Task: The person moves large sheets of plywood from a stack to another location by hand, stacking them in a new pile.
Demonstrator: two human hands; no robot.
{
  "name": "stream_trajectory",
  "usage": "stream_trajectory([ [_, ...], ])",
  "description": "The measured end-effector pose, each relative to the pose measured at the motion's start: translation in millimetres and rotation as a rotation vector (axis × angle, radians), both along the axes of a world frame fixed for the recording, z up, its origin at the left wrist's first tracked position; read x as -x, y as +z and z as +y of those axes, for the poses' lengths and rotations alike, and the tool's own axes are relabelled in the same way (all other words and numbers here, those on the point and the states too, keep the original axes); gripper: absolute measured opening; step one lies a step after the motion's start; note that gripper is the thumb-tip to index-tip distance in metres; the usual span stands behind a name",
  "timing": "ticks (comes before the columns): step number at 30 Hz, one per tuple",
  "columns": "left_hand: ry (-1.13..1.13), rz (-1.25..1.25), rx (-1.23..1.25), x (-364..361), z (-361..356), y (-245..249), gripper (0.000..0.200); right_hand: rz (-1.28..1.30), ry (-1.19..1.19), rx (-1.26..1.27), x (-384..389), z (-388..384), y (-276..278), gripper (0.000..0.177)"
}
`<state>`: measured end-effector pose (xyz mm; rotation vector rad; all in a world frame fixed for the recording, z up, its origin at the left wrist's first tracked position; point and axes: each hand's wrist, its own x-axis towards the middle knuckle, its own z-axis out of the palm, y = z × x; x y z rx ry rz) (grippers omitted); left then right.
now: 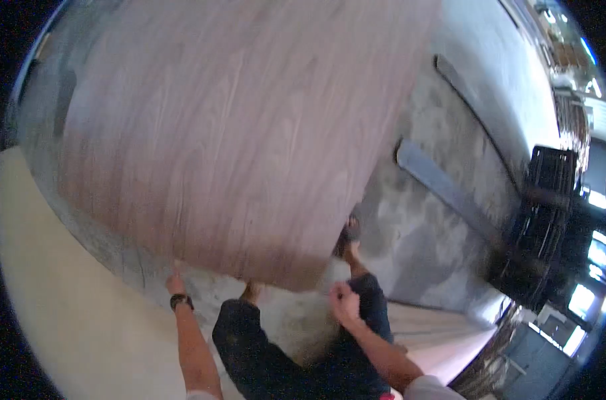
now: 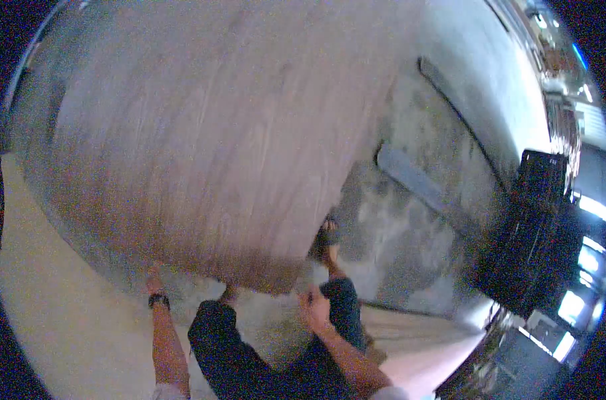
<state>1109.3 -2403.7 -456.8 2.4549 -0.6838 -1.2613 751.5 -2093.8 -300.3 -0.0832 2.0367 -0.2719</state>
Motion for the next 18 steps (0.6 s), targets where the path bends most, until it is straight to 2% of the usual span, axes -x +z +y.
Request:
stream_trajectory([
  [1,-0.039,-0.066,0.014,1.6,11.5,-8.4,0.049,0.211,0.03,0.21,7.9,-8.5,32.4,0.044],
  [2,-0.077,-0.135,0.026,4.8,23.0,-14.8,0.05,0.208,0.032,0.21,18.9,-2.4,23.7,0.044],
  [3,0.06,0.144,-0.004,38.0,28.1,-0.2,0.05,0.274,-0.063,0.171,25.5,4.2,9.9,0.046],
  [4,0.113,0.286,-0.022,62.0,35.9,12.3,0.052,0.336,-0.171,0.121,24.7,12.8,-3.9,0.047],
  [5,0.17,0.42,-0.05,86.0,43.8,24.8,0.053,0.337,-0.226,0.159,26.1,16.2,-28.3,0.057],
  [7,0.118,0.356,-0.073,113.7,60.7,17.5,0.06,0.129,-0.25,0.141,34.9,7.4,-81.3,0.072],
  [8,0.1,0.339,-0.078,117.6,67.8,11.5,0.064,0.031,-0.409,0.214,25.8,12.2,-117.2,0.079],
  [10,0.425,0.801,-0.035,115.3,89.3,-20.9,0.075,0.052,-0.565,0.332,16.9,-15.2,-139.4,0.081],
  [11,0.387,0.792,-0.021,118.7,90.5,-11.4,0.08,0.171,-0.564,0.377,19.0,-47.5,-118.7,0.076],
  [13,0.45,0.687,0.027,167.8,80.1,34.1,0.084,0.185,-0.469,0.19,24.6,-71.3,-91.9,0.076],
  [14,0.444,0.654,0.016,160.3,84.1,24.0,0.085,0.187,-0.442,0.135,25.3,-72.9,-89.1,0.077],
  [15,0.442,0.624,0.007,147.2,87.5,10.8,0.085,0.181,-0.447,0.167,20.0,-61.6,-97.4,0.081],
  [18,0.406,0.601,0.078,140.8,88.2,-14.7,0.086,0.15,-0.428,0.226,20.6,-53.9,-103.6,0.078],
])
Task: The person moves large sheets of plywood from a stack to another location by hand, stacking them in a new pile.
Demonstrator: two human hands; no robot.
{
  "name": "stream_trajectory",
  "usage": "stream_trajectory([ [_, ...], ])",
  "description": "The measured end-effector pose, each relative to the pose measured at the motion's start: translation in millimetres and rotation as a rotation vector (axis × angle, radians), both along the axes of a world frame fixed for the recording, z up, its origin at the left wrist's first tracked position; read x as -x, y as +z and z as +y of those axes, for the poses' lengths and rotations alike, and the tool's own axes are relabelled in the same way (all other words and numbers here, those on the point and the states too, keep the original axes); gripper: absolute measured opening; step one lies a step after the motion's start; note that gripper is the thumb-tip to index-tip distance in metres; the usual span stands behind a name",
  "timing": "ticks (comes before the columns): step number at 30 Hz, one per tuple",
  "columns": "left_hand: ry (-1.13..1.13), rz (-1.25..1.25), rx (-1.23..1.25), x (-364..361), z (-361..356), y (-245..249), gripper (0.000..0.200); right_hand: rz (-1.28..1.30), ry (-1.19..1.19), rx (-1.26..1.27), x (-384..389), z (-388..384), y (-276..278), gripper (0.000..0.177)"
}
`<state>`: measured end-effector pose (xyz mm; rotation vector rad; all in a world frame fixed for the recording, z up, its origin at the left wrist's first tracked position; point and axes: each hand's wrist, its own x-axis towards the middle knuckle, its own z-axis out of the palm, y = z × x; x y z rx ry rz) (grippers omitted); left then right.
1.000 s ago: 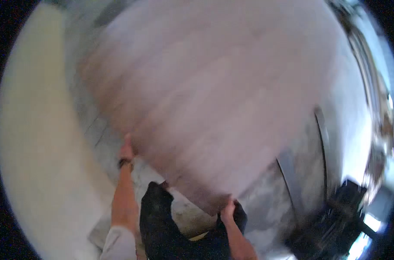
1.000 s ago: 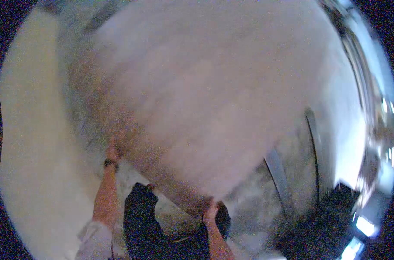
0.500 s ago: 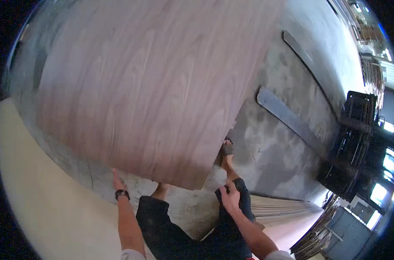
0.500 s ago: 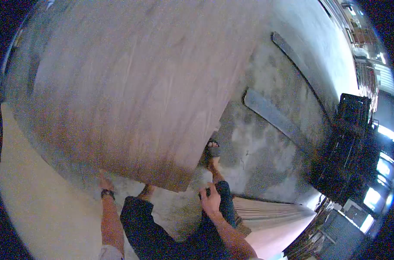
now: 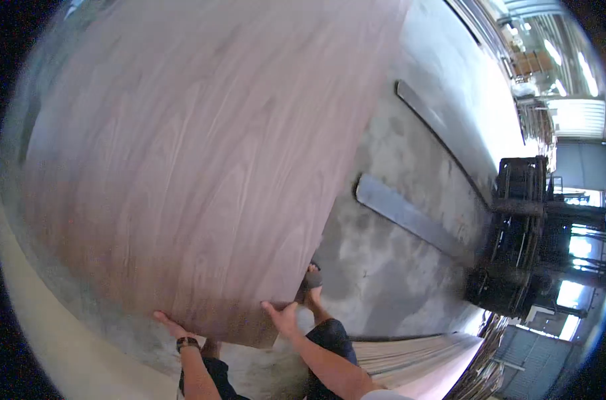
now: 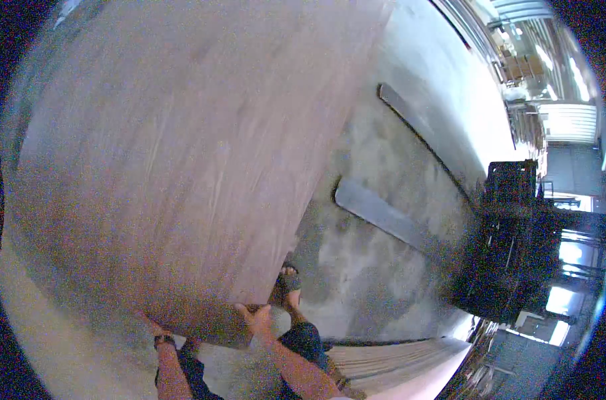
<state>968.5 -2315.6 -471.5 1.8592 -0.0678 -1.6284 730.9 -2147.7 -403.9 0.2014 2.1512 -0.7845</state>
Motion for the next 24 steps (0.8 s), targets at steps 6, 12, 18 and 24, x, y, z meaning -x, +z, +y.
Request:
stream_trajectory([
  [6,0.001,-0.282,0.076,28.5,-36.6,36.4,0.087,0.071,-0.043,0.048,-12.7,-22.8,5.1,0.077],
  [12,0.003,-0.102,0.086,56.2,-25.4,40.7,0.088,0.065,-0.025,-0.078,8.8,-10.1,6.2,0.082],
  [18,-0.074,-0.298,0.071,38.1,-8.9,11.1,0.085,-0.017,-0.024,-0.094,16.7,-9.5,10.3,0.088],
  [24,-0.104,-0.258,0.063,33.7,-10.5,9.1,0.082,-0.003,-0.02,-0.26,2.4,0.3,-3.1,0.085],
])
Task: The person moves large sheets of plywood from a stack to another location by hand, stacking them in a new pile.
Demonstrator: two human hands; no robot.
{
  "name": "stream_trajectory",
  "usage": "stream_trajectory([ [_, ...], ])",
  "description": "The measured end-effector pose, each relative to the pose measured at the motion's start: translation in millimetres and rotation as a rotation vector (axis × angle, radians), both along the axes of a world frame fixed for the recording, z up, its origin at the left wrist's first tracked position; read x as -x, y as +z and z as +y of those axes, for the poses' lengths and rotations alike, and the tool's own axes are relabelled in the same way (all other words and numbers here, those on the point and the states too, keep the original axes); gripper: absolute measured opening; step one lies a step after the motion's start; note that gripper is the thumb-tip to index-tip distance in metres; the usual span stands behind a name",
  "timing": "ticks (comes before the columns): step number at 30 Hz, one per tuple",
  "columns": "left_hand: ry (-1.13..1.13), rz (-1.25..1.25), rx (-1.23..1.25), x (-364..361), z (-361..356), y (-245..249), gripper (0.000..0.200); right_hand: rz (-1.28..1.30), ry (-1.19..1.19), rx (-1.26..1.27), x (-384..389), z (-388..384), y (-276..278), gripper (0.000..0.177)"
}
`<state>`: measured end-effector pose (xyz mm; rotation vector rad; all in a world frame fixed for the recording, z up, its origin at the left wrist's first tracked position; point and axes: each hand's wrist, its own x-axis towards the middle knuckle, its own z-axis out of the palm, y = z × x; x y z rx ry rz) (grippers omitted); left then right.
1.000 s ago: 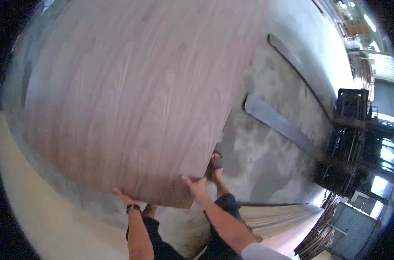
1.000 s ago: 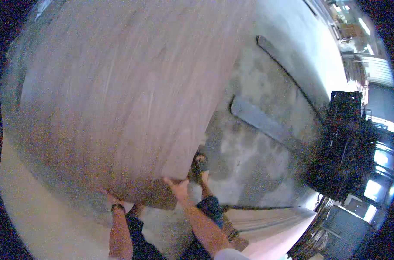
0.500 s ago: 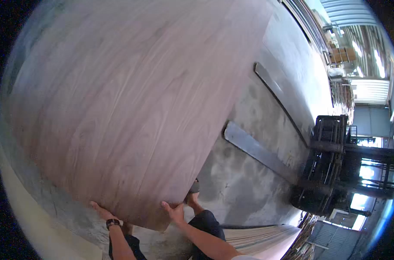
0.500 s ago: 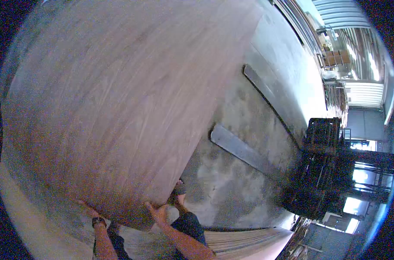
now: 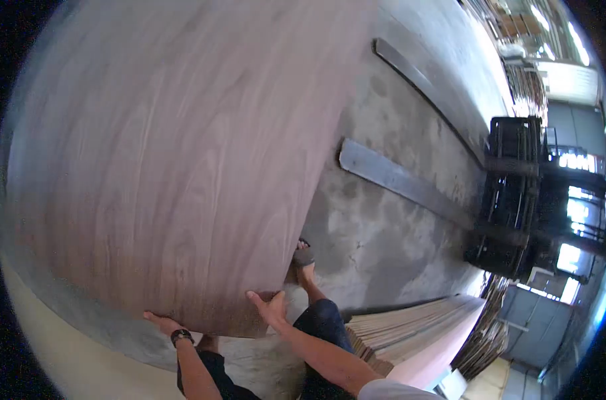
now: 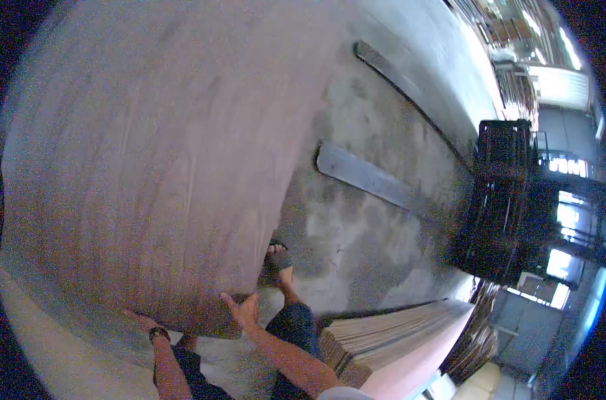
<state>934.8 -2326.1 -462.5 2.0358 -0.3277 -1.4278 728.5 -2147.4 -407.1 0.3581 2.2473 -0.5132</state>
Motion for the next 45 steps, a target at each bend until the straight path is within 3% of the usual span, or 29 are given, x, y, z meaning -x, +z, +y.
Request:
stream_trajectory([
  [4,-0.089,0.045,-0.057,-4.3,-3.4,15.6,0.081,-0.072,-0.096,0.118,4.4,0.4,14.0,0.089],
  [6,-0.205,0.065,-0.098,-15.3,-8.6,29.8,0.08,-0.226,-0.027,0.146,7.1,14.7,11.9,0.089],
  [7,-0.304,0.058,-0.113,-29.4,-11.4,36.9,0.081,-0.2,-0.109,0.16,7.2,25.0,20.1,0.089],
  [9,-0.526,0.031,-0.112,-53.0,-23.4,58.8,0.082,0.026,0.203,0.404,2.3,54.9,53.5,0.075],
  [13,-1.116,-0.004,0.008,-53.2,-65.7,107.8,0.083,-0.06,0.025,0.407,8.1,138.7,171.6,0.059],
  [16,-1.081,-0.01,-0.069,24.0,-57.4,185.2,0.082,0.042,-0.044,0.478,31.7,194.6,228.4,0.046],
  [19,-0.889,-0.081,-0.218,110.7,16.4,307.4,0.08,-0.069,-0.201,0.475,46.9,280.2,277.6,0.038],
  [21,-0.994,-0.083,-0.232,166.9,23.9,331.4,0.08,-0.055,-0.388,0.393,52.6,301.0,279.5,0.032],
  [23,-1.12,-0.046,-0.28,219.5,61.9,330.9,0.078,-0.148,-0.544,0.417,71.0,347.5,290.6,0.03],
  [25,-1.253,-0.012,-0.328,262.1,96.5,329.8,0.076,0.012,-0.599,0.35,85.2,393.6,308.4,0.027],
  [27,-1.552,0.071,-0.405,305.6,113.9,303.1,0.072,0.155,-1.087,0.624,78.8,434.4,308.0,0.02],
  [28,-1.687,0.091,-0.375,344.5,151.6,338.5,0.069,0.152,-1.269,0.536,78.8,454.3,322.0,0.021],
  [29,-1.823,0.107,-0.344,394.8,207.6,390.5,0.066,0.182,-1.465,0.634,60.6,477.2,298.0,0.022],
  [31,-1.921,0.191,-0.173,436.6,229.1,377.0,0.057,0.154,-1.439,0.48,7.9,514.3,248.9,0.033],
  [33,-1.984,0.192,-0.098,484.0,259.8,405.7,0.052,-0.022,-1.323,0.163,8.2,524.7,312.2,0.047],
  [35,-2.042,0.204,-0.021,512.6,277.9,415.7,0.048,0.052,-1.264,0.124,-14.1,523.4,316.9,0.052],
  [37,-2.05,0.131,-0.03,538.5,295.0,411.9,0.039,-0.052,-1.316,0.165,-11.3,523.6,340.3,0.043],
  [38,-2.065,0.143,-0.025,551.5,296.4,399.1,0.039,0.001,-1.359,0.201,-21.5,519.4,317.7,0.038],
  [40,-2.295,-0.102,-0.342,567.5,278.4,353.4,0.033,-0.013,-1.522,0.335,-39.5,508.4,278.5,0.029],
  [41,-2.425,-0.262,-0.37,572.7,286.7,351.7,0.034,-0.08,-1.644,0.435,-32.4,504.8,271.6,0.024],
  [43,-3.003,-0.739,0.031,588.0,321.6,359.8,0.035,0.078,-1.58,0.373,-4.6,505.6,299.2,0.017],
  [45,-3.412,-1.064,0.548,615.5,367.7,363.7,0.038,0.165,-1.563,0.433,0.6,506.4,269.8,0.015],
])
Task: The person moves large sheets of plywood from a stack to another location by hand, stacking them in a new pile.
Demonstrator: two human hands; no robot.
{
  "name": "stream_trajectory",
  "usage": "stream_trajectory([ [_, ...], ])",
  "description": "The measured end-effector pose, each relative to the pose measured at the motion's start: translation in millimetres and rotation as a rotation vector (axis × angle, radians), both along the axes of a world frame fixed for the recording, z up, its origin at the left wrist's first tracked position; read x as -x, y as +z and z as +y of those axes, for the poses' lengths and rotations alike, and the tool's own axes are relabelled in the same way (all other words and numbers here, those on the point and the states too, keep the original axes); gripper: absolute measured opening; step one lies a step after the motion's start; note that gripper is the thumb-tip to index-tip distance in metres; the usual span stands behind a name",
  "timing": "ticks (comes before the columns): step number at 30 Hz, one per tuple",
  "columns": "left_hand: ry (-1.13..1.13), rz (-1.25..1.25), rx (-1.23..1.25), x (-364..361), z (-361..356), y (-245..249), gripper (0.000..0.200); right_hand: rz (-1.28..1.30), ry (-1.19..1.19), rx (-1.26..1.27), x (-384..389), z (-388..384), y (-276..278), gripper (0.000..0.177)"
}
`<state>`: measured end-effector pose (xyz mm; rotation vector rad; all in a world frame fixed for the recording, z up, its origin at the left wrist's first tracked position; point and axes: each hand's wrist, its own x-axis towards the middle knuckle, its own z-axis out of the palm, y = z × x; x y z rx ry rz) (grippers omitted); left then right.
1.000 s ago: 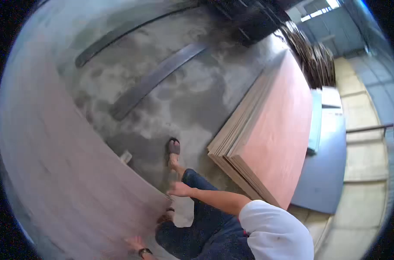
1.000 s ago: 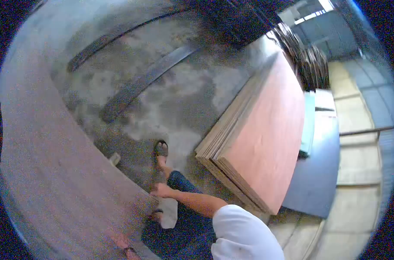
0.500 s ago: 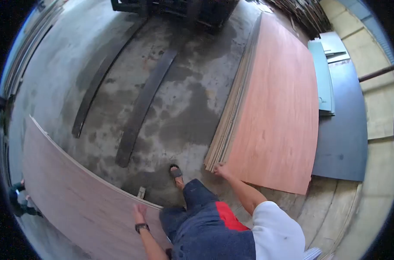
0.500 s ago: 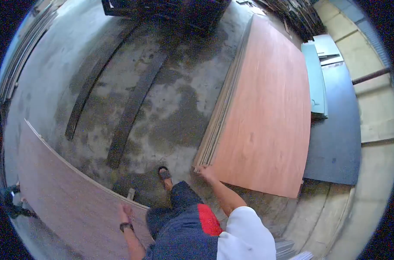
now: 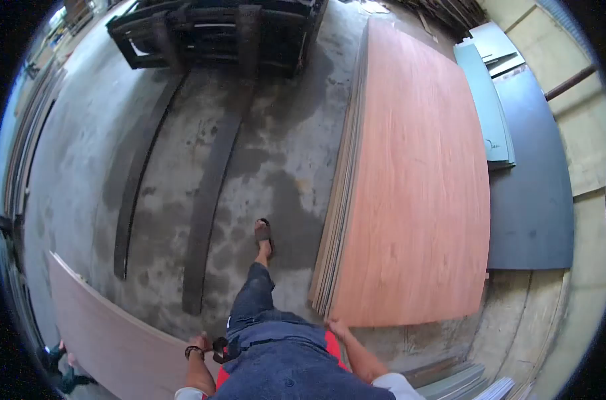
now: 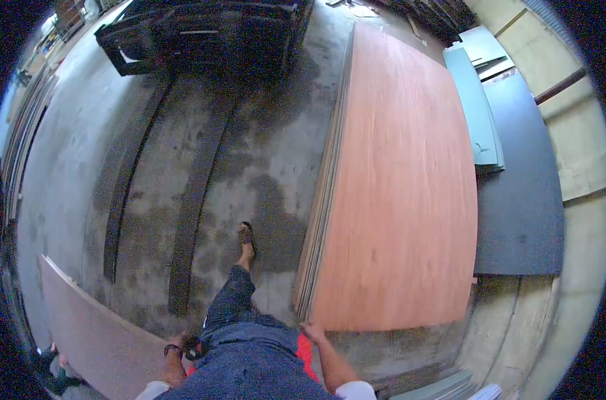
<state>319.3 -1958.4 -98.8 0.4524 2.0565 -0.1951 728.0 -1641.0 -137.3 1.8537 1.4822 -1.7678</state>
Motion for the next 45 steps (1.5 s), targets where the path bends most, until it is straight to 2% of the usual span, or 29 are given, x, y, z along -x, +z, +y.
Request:
stream_trajectory([
  [1,-0.088,0.027,0.009,19.0,26.0,-1.9,0.04,0.04,-0.121,0.092,14.4,12.1,4.3,0.018],
  [2,-0.259,0.222,-0.146,39.7,47.6,-18.4,0.043,0.08,-0.243,0.189,29.2,23.6,18.7,0.023],
  [4,0.34,-0.085,-0.056,94.9,119.9,-42.3,0.042,0.076,-0.223,0.167,67.6,59.7,63.6,0.023],
  [5,0.338,-0.09,-0.062,124.1,173.8,-44.8,0.042,0.065,-0.197,0.154,85.2,84.7,81.1,0.022],
  [6,0.288,0.035,-0.18,150.1,236.9,-37.3,0.041,0.06,-0.197,0.149,94.6,106.5,82.9,0.022],
  [8,0.174,0.299,-0.419,195.3,338.5,-24.0,0.041,0.246,-0.227,0.083,121.4,148.9,88.6,0.023],
  [9,0.415,0.025,-0.639,234.7,372.2,-88.2,0.035,0.253,-0.241,0.081,137.8,169.8,94.3,0.023],
  [10,0.249,0.225,-0.781,240.4,456.1,-16.3,0.03,0.225,-0.456,0.056,154.7,192.0,97.7,0.023],
  [11,0.379,0.082,-1.015,253.8,515.1,-1.8,0.03,0.196,-0.671,0.028,170.7,215.1,103.3,0.025],
  [12,0.535,-0.098,-0.77,276.8,575.5,-10.7,0.029,0.206,-0.683,0.02,181.5,230.7,107.0,0.025],
  [13,0.545,-0.298,-1.006,279.3,634.0,25.4,0.025,0.136,-0.597,-0.07,188.3,247.1,104.0,0.022],
  [15,0.527,-0.296,-1.138,278.2,739.2,75.2,0.019,0.002,-0.46,-0.199,197.7,277.2,93.6,0.021],
  [17,0.437,-0.335,-1.217,278.9,821.9,80.5,0.022,0.005,-0.437,-0.105,207.3,305.2,90.3,0.021],
  [18,0.43,-0.343,-1.217,271.3,842.3,88.4,0.022,0.014,-0.431,-0.055,210.9,318.6,82.7,0.021],
  [20,0.403,-0.534,-1.136,265.0,896.0,105.0,0.022,0.019,-0.408,-0.001,220.5,355.5,72.4,0.021],
  [23,0.277,-0.621,-1.095,263.6,955.7,84.3,0.024,0.02,-0.352,0.04,232.0,423.3,61.8,0.022],
  [25,0.145,-0.527,-0.894,267.5,985.7,77.8,0.026,0.014,-0.312,0.027,240.1,483.7,58.4,0.022],
  [28,-0.028,-0.5,-0.82,270.1,1032.6,93.7,0.028,-0.032,-0.282,-0.045,247.3,595.4,48.5,0.022],
  [29,-0.025,-0.525,-0.841,274.1,1052.6,94.1,0.029,0.017,-0.333,-0.056,249.2,638.5,35.6,0.025],
  [30,-0.03,-0.551,-0.866,277.3,1078.2,95.1,0.03,0.049,-0.448,-0.111,269.9,687.5,56.4,0.019],
  [31,-0.079,-0.568,-0.864,278.7,1109.6,97.9,0.03,0.064,-0.461,-0.197,281.7,733.6,51.8,0.02],
  [33,-0.006,-0.622,-0.855,280.8,1164.3,102.6,0.03,0.207,-0.616,-0.257,331.6,819.9,121.4,0.028],
  [35,-0.114,-0.683,-0.827,282.8,1228.3,98.0,0.028,0.365,-0.795,-0.318,359.8,880.6,136.1,0.03],
  [36,-0.094,-0.692,-0.847,280.7,1261.8,100.8,0.026,0.399,-0.8,-0.394,367.3,905.8,136.8,0.024],
  [37,-0.071,-0.7,-0.861,279.1,1294.8,98.8,0.023,0.426,-0.801,-0.469,372.1,922.9,134.8,0.019],
  [38,-0.169,-0.737,-0.835,284.1,1330.3,95.6,0.023,0.415,-0.9,-0.501,380.9,933.4,131.5,0.019],
  [41,0.029,-0.752,-0.731,300.2,1412.2,66.2,0.017,0.223,-0.914,-0.43,395.5,945.0,116.4,0.017],
  [43,-0.047,-0.728,-0.701,311.8,1460.3,50.6,0.019,-0.105,-0.614,-0.391,394.7,927.8,82.3,0.026],
  [45,-0.148,-0.715,-0.702,305.9,1490.0,59.1,0.02,-0.147,-0.799,-0.459,390.6,882.0,53.5,0.027],
])
